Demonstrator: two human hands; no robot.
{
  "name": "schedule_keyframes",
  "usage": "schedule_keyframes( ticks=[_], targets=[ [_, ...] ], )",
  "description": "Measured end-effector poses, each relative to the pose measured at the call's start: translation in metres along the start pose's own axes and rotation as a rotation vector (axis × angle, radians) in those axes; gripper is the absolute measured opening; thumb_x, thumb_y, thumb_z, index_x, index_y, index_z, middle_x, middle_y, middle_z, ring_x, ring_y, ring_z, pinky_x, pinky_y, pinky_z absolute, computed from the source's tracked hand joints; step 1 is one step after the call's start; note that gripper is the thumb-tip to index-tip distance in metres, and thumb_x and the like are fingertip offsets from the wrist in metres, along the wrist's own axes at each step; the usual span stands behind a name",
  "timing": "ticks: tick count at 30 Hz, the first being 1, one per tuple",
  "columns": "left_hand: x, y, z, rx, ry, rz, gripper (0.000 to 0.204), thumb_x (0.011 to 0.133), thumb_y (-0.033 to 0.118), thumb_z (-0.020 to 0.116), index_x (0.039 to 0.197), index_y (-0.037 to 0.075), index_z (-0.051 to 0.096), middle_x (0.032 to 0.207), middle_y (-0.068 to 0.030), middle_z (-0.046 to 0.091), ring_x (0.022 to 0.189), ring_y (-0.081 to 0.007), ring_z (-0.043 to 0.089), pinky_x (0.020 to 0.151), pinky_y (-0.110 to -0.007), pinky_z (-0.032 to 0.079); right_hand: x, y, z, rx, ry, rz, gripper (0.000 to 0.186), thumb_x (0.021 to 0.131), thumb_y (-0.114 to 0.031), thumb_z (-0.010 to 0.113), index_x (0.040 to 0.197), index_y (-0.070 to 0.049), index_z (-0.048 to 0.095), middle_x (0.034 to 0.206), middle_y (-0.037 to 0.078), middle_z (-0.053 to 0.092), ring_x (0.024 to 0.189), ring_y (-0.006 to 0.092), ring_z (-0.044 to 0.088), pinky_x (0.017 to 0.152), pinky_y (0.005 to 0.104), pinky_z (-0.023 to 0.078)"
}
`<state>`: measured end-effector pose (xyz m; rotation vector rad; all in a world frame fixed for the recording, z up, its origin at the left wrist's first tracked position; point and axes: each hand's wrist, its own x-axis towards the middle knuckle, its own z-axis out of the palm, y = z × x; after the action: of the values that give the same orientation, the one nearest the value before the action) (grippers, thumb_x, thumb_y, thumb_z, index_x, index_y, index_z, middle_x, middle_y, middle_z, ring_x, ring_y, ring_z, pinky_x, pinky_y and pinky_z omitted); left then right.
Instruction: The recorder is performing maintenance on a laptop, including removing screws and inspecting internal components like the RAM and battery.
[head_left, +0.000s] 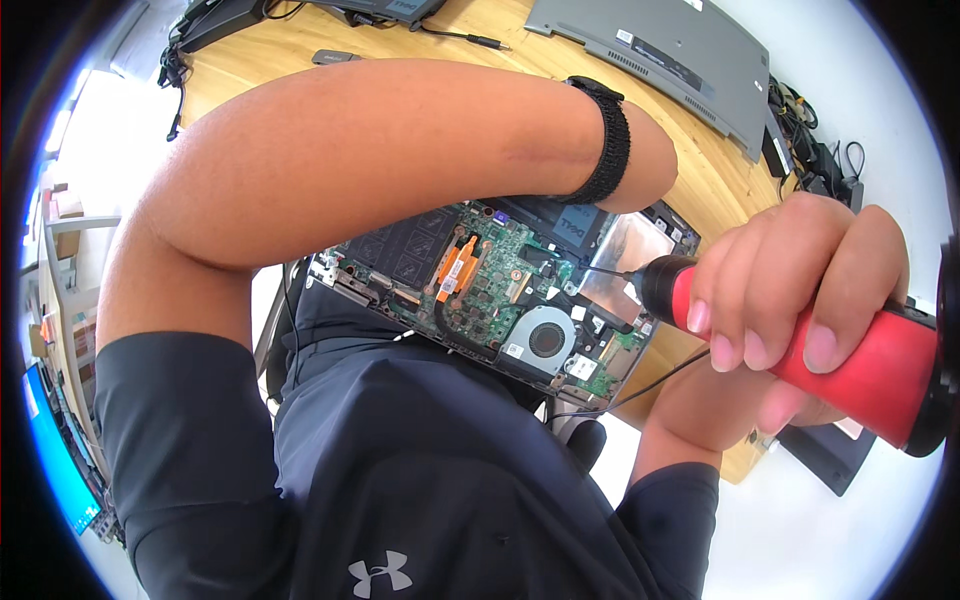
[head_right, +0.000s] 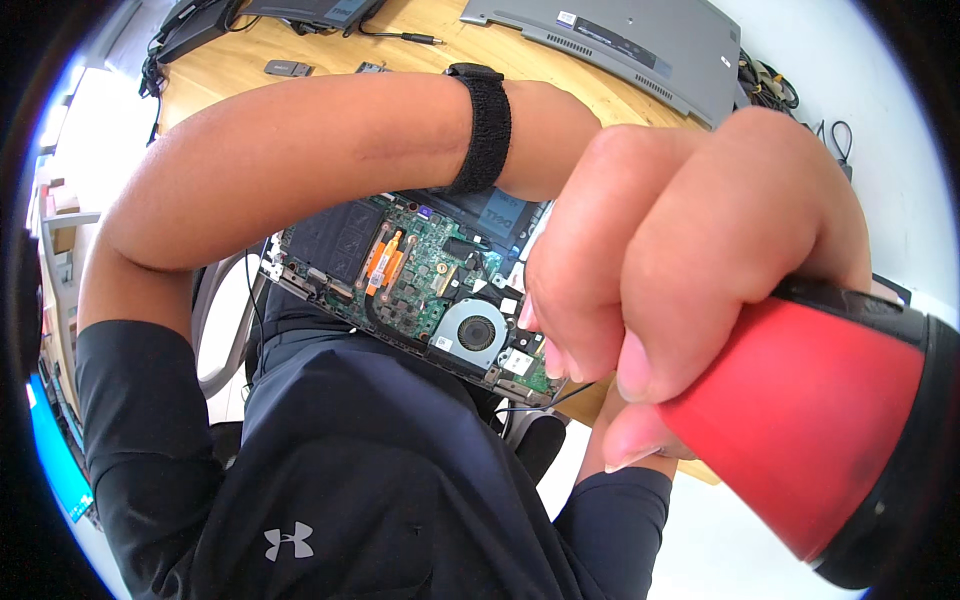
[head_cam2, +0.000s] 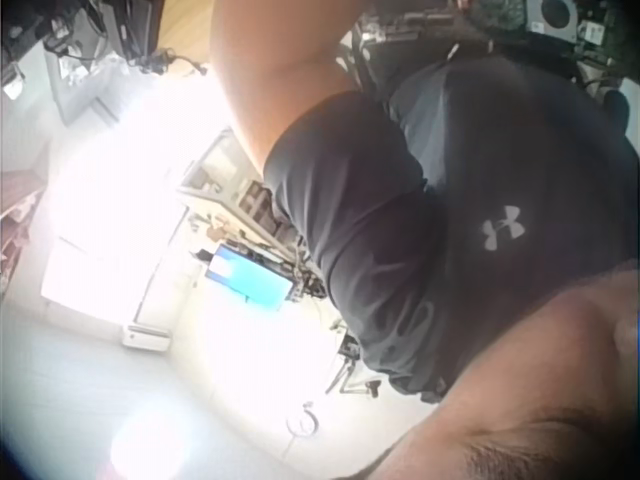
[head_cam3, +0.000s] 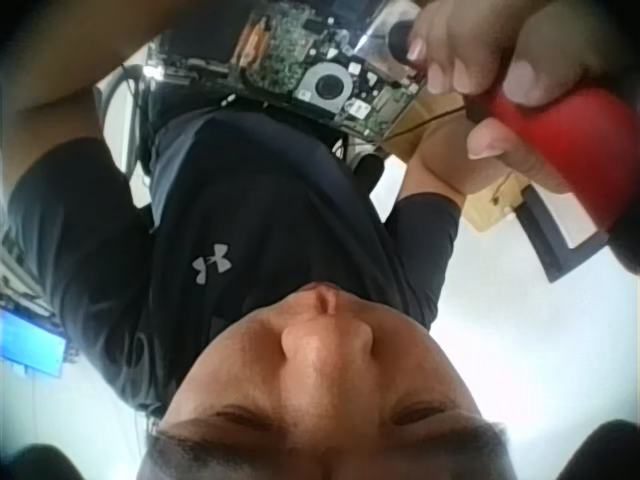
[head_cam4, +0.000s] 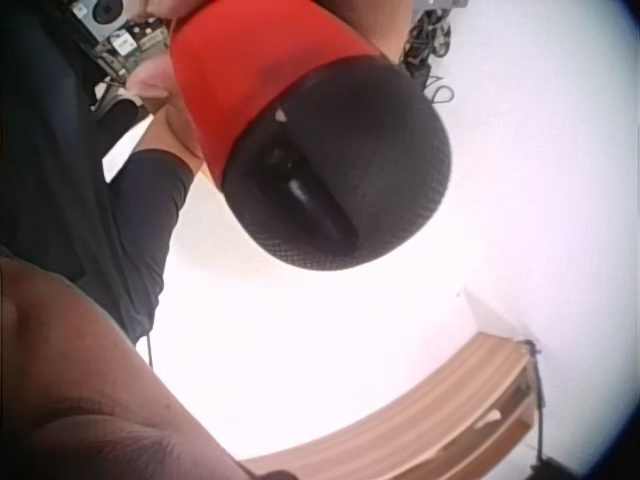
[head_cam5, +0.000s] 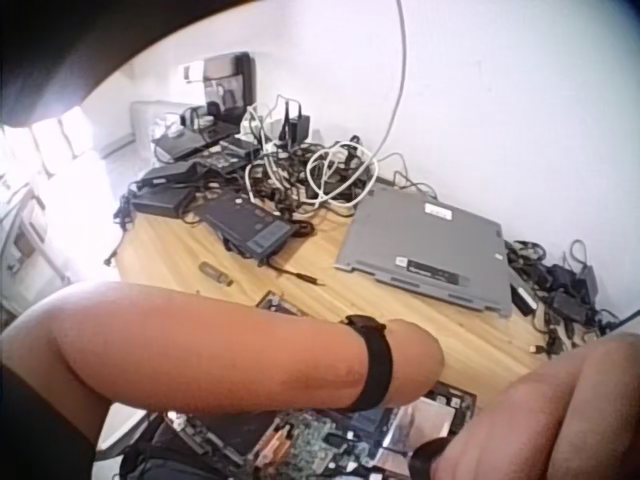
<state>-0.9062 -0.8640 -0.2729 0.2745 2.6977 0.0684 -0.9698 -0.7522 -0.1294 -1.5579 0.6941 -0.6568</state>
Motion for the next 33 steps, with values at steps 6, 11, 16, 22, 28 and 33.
schedule_keyframes(
  ticks=[6,11,16,22,28,33],
  targets=[
    [0.001,-0.001,0.001,0.035,-0.004,0.02,0.026,0.084,0.014,0.072,0.108,0.008,0.081,0.108,-0.0133,0.076,0.096,-0.035,0.073,0.078,-0.049,0.058,0.004,-0.003,0.001,-0.016,0.004,0.023,0.051,0.076,-0.002,0.089,0.109,-0.016,0.054,0.101,0.006,0.065,0.092,0.0217,0.07,0.089,0.0372,0.057],
    [-0.009,0.0,0.0,-0.028,0.056,0.018,0.026,0.084,0.013,0.07,0.107,0.007,0.08,0.108,-0.0138,0.076,0.096,-0.035,0.073,0.078,-0.049,0.058,0.0,0.016,0.008,0.078,0.065,-0.127,0.051,0.076,-0.002,0.089,0.109,-0.015,0.053,0.102,0.006,0.065,0.092,0.0217,0.07,0.089,0.0371,0.057],
    [-0.009,-0.006,-0.004,-0.044,0.023,0.06,0.024,0.085,0.013,0.069,0.105,0.005,0.08,0.106,-0.0167,0.076,0.095,-0.0365,0.072,0.08,-0.048,0.057,0.0,-0.001,0.001,-0.008,-0.011,0.015,0.051,0.076,-0.001,0.09,0.11,-0.015,0.054,0.102,0.006,0.065,0.093,0.0221,0.07,0.09,0.0373,0.057],
    [-0.042,-0.028,0.01,-0.566,0.368,0.251,0.023,0.088,0.015,0.065,0.1,-0.005,0.067,0.089,-0.0218,0.071,0.09,-0.0398,0.069,0.078,-0.046,0.054,0.008,-0.001,0.0,0.046,0.007,0.017,0.049,0.076,0.0,0.089,0.108,-0.015,0.055,0.102,0.008,0.066,0.092,0.0231,0.071,0.09,0.0384,0.057],
    [-0.083,-0.03,0.018,-0.677,0.392,0.374,0.011,0.086,0.008,0.066,0.094,0.001,0.065,0.083,-0.0187,0.068,0.083,-0.0377,0.067,0.073,-0.044,0.052,0.002,-0.003,0.005,0.032,0.035,0.032,0.047,0.077,-0.001,0.089,0.107,-0.015,0.056,0.102,0.007,0.066,0.091,0.023,0.071,0.089,0.0389,0.057],
    [-0.084,-0.015,0.042,-0.655,0.449,0.43,0.012,0.086,0.011,0.067,0.094,0.003,0.066,0.085,-0.0196,0.069,0.086,-0.0403,0.067,0.075,-0.044,0.053,-0.004,-0.002,0.012,-0.005,0.07,0.008,0.046,0.078,-0.002,0.089,0.107,-0.015,0.056,0.101,0.007,0.066,0.09,0.0226,0.07,0.088,0.0391,0.057]
  ],
)
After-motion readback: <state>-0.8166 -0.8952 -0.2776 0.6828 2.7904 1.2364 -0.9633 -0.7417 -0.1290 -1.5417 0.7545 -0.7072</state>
